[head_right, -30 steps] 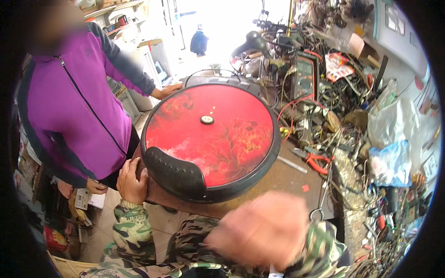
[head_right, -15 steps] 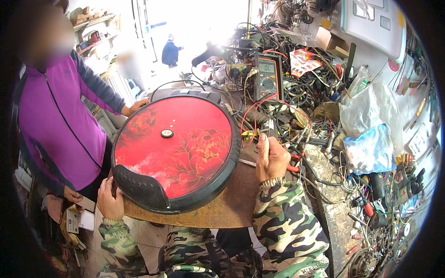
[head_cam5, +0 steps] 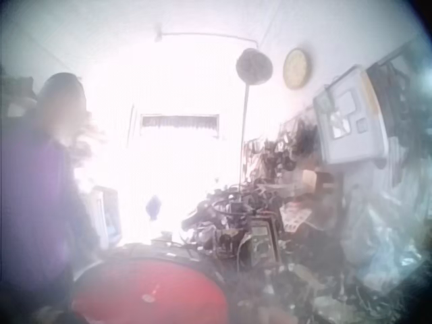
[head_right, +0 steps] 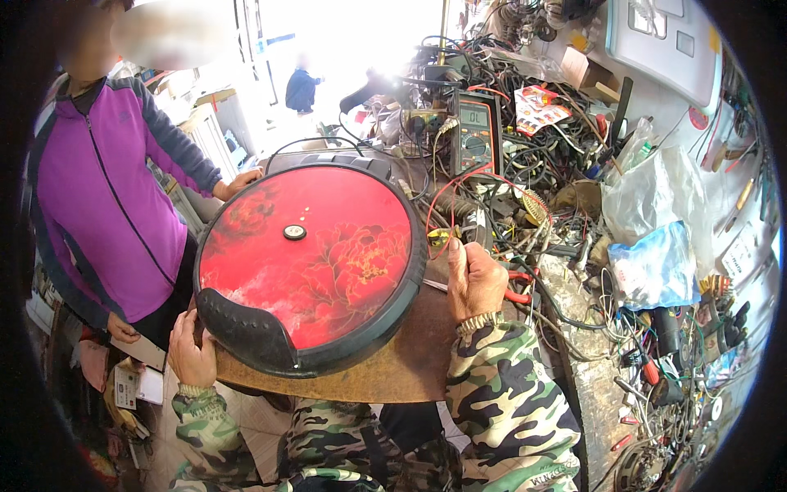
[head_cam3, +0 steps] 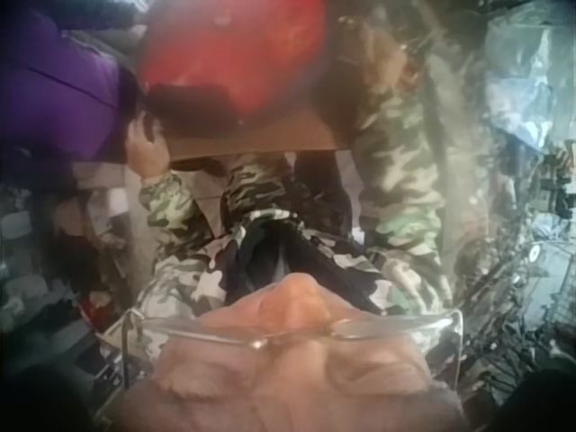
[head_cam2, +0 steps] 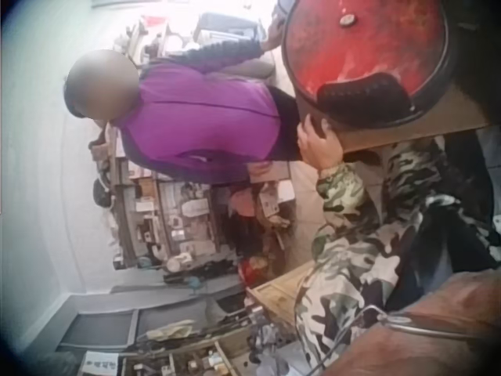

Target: The person repairs a round red electric grill by connecting internal wires and testing the unit with a multimeter. They then close the grill, hand it to a bystander, and open it to show the cooking plates.

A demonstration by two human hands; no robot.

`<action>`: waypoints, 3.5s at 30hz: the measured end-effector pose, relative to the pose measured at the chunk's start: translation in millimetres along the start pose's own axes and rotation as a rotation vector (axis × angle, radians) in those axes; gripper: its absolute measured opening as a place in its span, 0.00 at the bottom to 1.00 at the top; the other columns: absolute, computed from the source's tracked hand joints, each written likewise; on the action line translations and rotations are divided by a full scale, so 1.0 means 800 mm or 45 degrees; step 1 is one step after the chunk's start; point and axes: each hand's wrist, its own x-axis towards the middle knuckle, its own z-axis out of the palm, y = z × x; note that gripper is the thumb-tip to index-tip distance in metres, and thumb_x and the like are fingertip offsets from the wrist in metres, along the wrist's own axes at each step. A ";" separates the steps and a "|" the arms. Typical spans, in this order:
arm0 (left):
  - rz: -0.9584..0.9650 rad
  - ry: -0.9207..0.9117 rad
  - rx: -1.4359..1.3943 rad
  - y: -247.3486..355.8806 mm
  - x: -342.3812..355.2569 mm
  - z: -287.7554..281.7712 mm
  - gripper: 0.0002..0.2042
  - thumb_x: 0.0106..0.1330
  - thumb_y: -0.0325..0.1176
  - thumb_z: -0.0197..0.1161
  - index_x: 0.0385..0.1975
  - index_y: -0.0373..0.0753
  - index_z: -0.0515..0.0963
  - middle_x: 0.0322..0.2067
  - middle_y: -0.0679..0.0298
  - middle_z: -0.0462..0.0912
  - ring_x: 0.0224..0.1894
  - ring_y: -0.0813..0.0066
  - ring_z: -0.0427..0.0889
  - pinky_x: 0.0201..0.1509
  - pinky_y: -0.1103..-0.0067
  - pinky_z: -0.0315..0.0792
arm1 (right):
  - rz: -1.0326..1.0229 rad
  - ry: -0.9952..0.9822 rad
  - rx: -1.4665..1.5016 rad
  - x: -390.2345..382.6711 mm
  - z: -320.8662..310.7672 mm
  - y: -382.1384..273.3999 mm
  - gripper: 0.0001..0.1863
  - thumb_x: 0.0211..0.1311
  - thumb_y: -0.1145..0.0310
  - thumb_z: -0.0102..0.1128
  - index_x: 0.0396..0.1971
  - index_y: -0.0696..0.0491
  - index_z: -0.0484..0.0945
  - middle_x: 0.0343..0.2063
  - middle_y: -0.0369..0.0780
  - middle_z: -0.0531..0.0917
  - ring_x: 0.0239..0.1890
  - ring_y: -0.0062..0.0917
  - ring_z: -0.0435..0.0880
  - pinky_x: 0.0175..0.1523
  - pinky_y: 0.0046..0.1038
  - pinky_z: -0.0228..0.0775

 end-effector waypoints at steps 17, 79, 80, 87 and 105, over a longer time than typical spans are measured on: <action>-0.016 0.022 0.033 0.001 -0.004 -0.015 0.23 0.63 0.40 0.67 0.57 0.38 0.79 0.59 0.46 0.77 0.59 0.43 0.76 0.63 0.58 0.69 | -0.371 -0.522 -0.728 -0.018 0.013 0.018 0.09 0.49 0.67 0.65 0.29 0.55 0.80 0.35 0.50 0.80 0.40 0.49 0.79 0.46 0.47 0.74; 0.003 0.046 -0.022 0.007 0.002 -0.009 0.22 0.62 0.36 0.68 0.56 0.37 0.80 0.60 0.45 0.77 0.60 0.42 0.75 0.63 0.59 0.68 | 0.003 -0.040 1.259 -0.005 -0.026 -0.054 0.10 0.77 0.70 0.57 0.47 0.62 0.74 0.45 0.50 0.83 0.41 0.31 0.87 0.48 0.33 0.85; -0.009 0.034 -0.029 0.009 0.002 -0.010 0.22 0.62 0.36 0.68 0.56 0.37 0.80 0.60 0.45 0.77 0.60 0.43 0.76 0.63 0.58 0.68 | -0.008 -0.054 1.286 -0.004 -0.024 -0.052 0.10 0.76 0.70 0.57 0.47 0.62 0.74 0.45 0.50 0.83 0.41 0.31 0.87 0.48 0.34 0.85; 0.026 0.035 -0.030 0.007 0.004 -0.007 0.23 0.62 0.38 0.69 0.56 0.36 0.79 0.59 0.44 0.77 0.59 0.42 0.76 0.63 0.58 0.69 | 0.058 -0.089 1.199 -0.006 -0.029 -0.052 0.10 0.76 0.71 0.56 0.49 0.63 0.74 0.48 0.50 0.82 0.44 0.32 0.88 0.54 0.35 0.84; -0.037 0.045 0.002 0.006 0.000 -0.008 0.24 0.61 0.41 0.69 0.56 0.38 0.81 0.60 0.44 0.77 0.60 0.45 0.77 0.64 0.59 0.69 | 0.083 -0.091 1.207 -0.005 -0.029 -0.033 0.09 0.77 0.71 0.56 0.49 0.59 0.74 0.49 0.48 0.82 0.42 0.28 0.87 0.50 0.28 0.82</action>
